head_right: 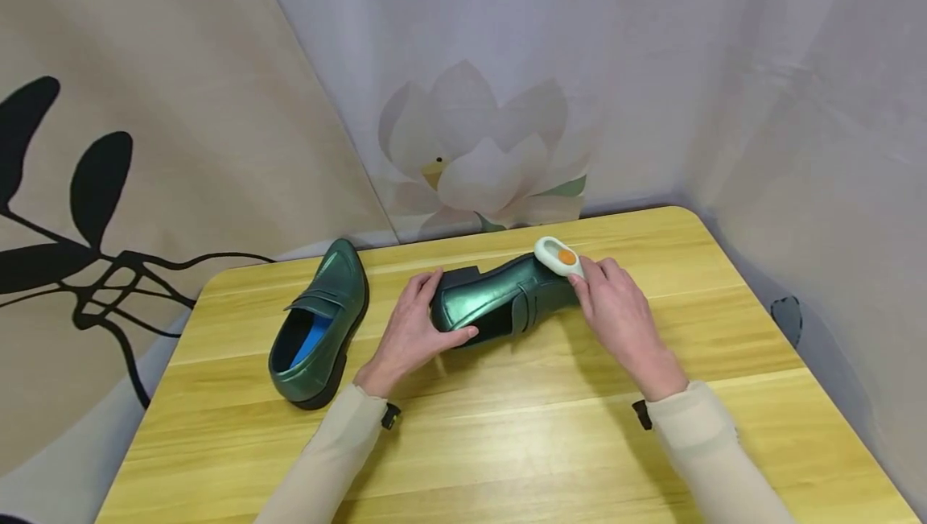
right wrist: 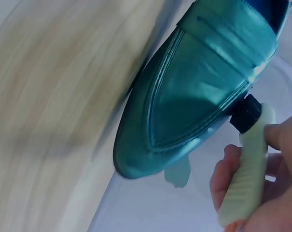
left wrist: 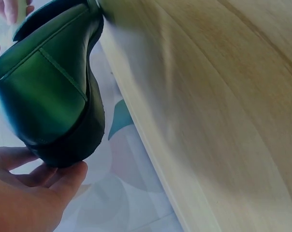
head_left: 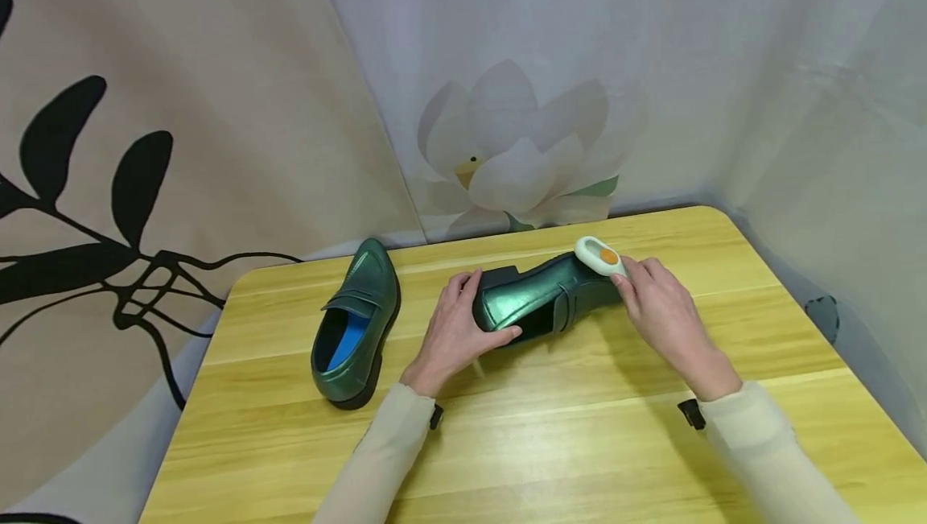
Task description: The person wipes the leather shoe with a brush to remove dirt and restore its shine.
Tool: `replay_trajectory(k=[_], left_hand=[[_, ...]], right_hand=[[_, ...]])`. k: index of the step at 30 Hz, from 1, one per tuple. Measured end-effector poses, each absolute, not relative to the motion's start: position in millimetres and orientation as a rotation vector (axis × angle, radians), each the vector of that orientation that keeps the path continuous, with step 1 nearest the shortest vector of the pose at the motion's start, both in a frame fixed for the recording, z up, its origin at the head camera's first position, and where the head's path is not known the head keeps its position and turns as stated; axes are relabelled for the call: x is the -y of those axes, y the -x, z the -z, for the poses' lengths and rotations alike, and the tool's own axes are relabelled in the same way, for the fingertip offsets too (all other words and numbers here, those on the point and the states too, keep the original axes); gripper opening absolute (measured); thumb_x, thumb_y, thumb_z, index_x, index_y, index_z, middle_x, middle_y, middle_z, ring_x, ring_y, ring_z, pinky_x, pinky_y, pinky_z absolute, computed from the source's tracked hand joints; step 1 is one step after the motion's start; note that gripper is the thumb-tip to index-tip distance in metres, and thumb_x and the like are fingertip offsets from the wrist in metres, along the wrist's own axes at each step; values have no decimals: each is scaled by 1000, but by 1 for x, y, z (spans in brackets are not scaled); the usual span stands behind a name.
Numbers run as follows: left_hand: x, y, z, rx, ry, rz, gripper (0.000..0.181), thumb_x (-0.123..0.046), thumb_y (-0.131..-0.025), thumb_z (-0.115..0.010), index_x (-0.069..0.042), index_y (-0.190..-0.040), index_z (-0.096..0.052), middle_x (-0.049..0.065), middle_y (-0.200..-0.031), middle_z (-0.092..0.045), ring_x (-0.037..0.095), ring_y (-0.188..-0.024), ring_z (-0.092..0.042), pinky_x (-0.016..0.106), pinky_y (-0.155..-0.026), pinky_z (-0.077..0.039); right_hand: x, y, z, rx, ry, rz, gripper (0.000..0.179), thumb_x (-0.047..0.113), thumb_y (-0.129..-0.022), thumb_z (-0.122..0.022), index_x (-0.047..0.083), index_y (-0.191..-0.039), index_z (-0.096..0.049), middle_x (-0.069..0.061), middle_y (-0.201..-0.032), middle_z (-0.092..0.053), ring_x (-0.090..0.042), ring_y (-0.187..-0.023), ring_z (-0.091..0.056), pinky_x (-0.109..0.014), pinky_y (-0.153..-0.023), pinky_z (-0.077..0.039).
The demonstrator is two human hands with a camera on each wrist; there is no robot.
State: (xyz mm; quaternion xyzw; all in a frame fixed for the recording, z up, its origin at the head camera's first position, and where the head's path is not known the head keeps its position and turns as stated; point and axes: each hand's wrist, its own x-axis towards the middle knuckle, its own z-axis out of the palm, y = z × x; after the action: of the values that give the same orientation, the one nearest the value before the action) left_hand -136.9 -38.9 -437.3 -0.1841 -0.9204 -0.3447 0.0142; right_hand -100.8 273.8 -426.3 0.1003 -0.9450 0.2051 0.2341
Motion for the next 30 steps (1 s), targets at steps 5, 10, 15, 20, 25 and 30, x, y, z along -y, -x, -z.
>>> replay_trajectory(k=[5, 10, 15, 20, 25, 30], left_hand=[[39, 137, 438, 2858, 574, 1082, 111, -58, -75, -87, -6, -160, -38, 17, -153, -42, 38, -136, -46, 55, -109, -43], [38, 136, 440, 2866, 565, 1085, 109, -59, -76, -86, -4, -158, -40, 18, -153, -43, 38, -135, -47, 55, -108, -43], [38, 137, 441, 2855, 544, 1079, 107, -58, -77, -85, -3, -158, -41, 18, -151, -45, 37, -134, -49, 55, -107, -44], [38, 138, 442, 2851, 538, 1084, 107, -58, -77, -85, -2, -157, -41, 19, -150, -46, 38, -133, -49, 55, -107, -44], [38, 138, 443, 2890, 528, 1080, 107, -59, -78, -84, -4, -158, -40, 19, -151, -45, 38, -133, -49, 55, -107, -44], [40, 140, 443, 2909, 481, 1122, 105, -59, -80, -82, -6, -159, -39, 18, -150, -45, 37, -129, -50, 55, -105, -45]], right_hand=[[-278, 98, 425, 2623, -259, -596, 32, 12, -104, -63, -9, -129, -62, -21, -98, -61, -34, -80, -57, -50, -65, -48], [-305, 87, 433, 2733, -123, -608, 36, 16, -108, -56, -13, -130, -58, -26, -101, -60, -36, -81, -57, -53, -64, -48], [-319, 81, 442, 2781, -47, -622, 40, 17, -110, -51, -18, -129, -55, -30, -102, -59, -35, -80, -54, -53, -62, -48], [-316, 85, 438, 2759, -79, -653, 41, 20, -110, -52, -17, -130, -57, -29, -104, -60, -35, -82, -54, -55, -65, -48], [-323, 81, 438, 2853, 12, -657, 43, 23, -112, -48, -17, -126, -57, -30, -103, -60, -36, -80, -55, -53, -63, -47], [-339, 76, 445, 2958, 103, -673, 38, 25, -113, -43, -9, -103, -58, -16, -80, -53, -27, -65, -47, -39, -50, -37]])
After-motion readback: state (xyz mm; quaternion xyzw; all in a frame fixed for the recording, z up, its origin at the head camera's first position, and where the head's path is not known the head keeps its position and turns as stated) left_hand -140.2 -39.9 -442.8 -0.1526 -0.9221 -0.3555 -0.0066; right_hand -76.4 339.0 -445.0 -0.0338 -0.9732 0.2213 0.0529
